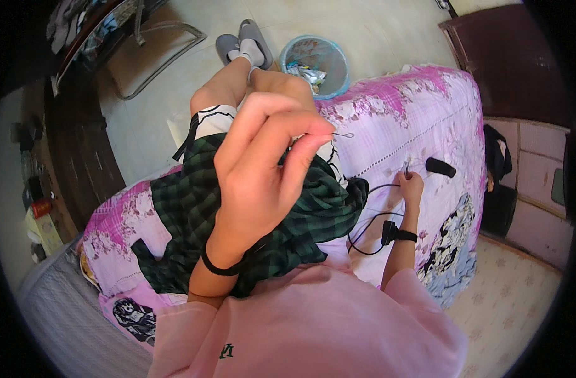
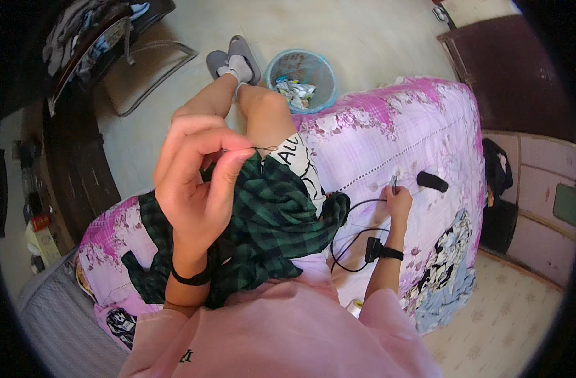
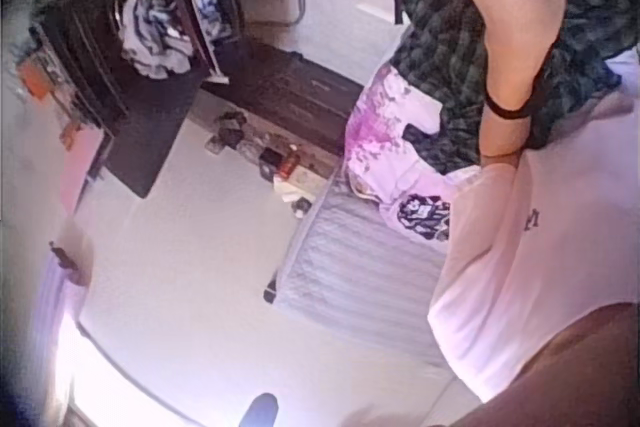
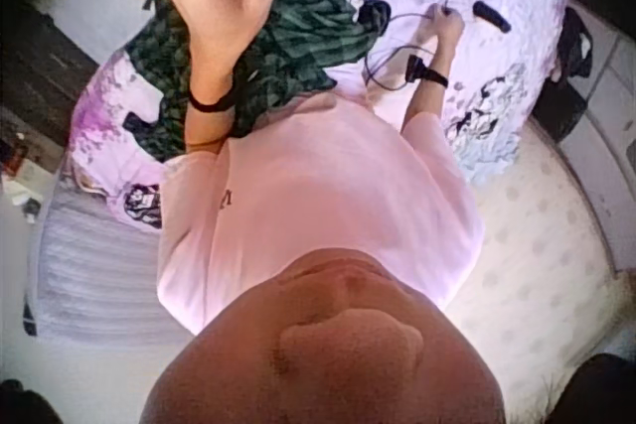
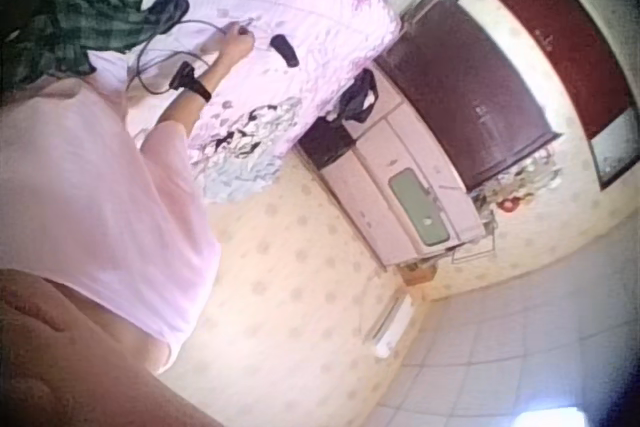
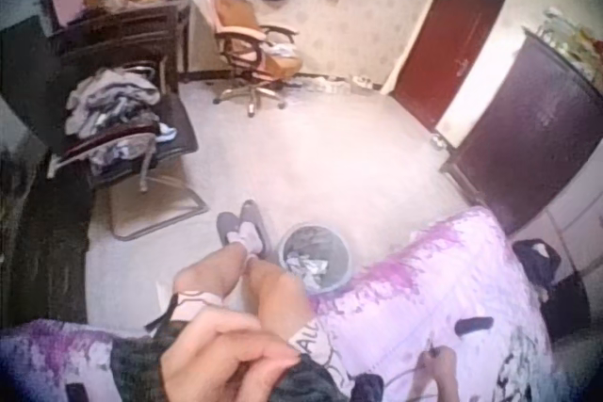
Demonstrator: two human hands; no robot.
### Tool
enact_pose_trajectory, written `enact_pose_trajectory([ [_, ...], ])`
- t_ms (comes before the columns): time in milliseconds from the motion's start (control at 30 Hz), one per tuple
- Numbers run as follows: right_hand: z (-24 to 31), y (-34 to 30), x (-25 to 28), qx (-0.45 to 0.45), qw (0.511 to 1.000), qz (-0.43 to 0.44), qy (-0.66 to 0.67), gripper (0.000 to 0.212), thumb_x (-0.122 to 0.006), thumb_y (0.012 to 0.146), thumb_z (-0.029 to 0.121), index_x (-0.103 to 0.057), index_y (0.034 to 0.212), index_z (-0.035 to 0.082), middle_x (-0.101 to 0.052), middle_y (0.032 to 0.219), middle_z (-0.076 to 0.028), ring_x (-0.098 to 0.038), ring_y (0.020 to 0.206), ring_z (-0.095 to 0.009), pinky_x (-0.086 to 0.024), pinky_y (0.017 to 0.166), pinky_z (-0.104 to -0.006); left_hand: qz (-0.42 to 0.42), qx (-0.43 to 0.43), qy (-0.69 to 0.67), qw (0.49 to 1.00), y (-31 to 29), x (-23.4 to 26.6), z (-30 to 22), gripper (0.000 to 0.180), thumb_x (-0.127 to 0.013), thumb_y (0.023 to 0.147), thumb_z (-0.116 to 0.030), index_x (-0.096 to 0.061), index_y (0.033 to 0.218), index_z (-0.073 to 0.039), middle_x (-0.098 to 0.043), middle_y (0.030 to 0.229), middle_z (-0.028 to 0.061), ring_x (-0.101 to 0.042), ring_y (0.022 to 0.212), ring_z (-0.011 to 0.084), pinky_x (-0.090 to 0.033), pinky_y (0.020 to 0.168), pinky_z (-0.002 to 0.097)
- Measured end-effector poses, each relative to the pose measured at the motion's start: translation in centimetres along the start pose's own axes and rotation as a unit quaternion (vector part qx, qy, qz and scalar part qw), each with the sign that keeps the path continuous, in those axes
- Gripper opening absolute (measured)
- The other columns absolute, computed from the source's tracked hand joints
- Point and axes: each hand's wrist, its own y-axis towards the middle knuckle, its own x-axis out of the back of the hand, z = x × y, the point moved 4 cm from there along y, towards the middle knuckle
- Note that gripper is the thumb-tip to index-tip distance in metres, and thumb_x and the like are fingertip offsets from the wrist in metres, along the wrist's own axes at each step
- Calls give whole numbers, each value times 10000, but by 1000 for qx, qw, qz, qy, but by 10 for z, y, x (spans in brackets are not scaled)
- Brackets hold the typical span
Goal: Sewing a button onto a green plaid garment using a needle and thread while sitting on a bed.
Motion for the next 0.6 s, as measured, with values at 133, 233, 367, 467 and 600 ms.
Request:
enact_pose_trajectory([
  [133, 34, 12, 31, 59, 966, -57, 246, 258, -683, 870, 193, -649, 888, -63, -655, 760, -79, -607, 672, -176, -492, 641, -303, -15, 2, -24, 1000, -2, 0, 1, 129, -728, 772, 65, -663, 866, 7, -569, 843, 76, -542, 649, 147, -425, 539, 240],
  [233, 139, -6, 93, 156, 854, 31, 495, 193, -610, 927, 137, -598, 1011, -36, -619, 877, -61, -566, 739, -126, -467, 684, -255, -2, 13, -37, 999, -2, 2, -1, 128, -726, 771, 61, -660, 866, 7, -570, 843, 79, -546, 655, 153, -433, 550, 245],
  [367, 272, -72, 170, 332, 743, 94, 573, 268, -641, 884, 151, -563, 1050, -45, -619, 930, -128, -579, 753, -187, -477, 708, -295, 3, -4, -35, 999, -2, 4, -6, 126, -720, 769, 57, -650, 865, 14, -568, 845, 84, -554, 671, 164, -442, 572, 254],
  [467, 321, -103, 200, 529, 738, -40, 416, 337, -710, 770, 147, -589, 1004, -63, -621, 842, -165, -594, 715, -244, -485, 650, -320, 7, -37, -11, 999, -2, 5, -8, 99, -712, 781, 39, -642, 850, 26, -577, 869, 99, -555, 715, 161, -437, 594, 238],
  [600, 352, -119, 224, 568, 736, -123, 348, 371, -766, 682, 159, -644, 947, -70, -621, 808, -173, -605, 696, -269, -480, 582, -321, 19, -99, 20, 995, -1, 8, -14, 89, -704, 781, 9, -626, 814, 34, -573, 866, 121, -567, 767, 209, -437, 640, 263],
])
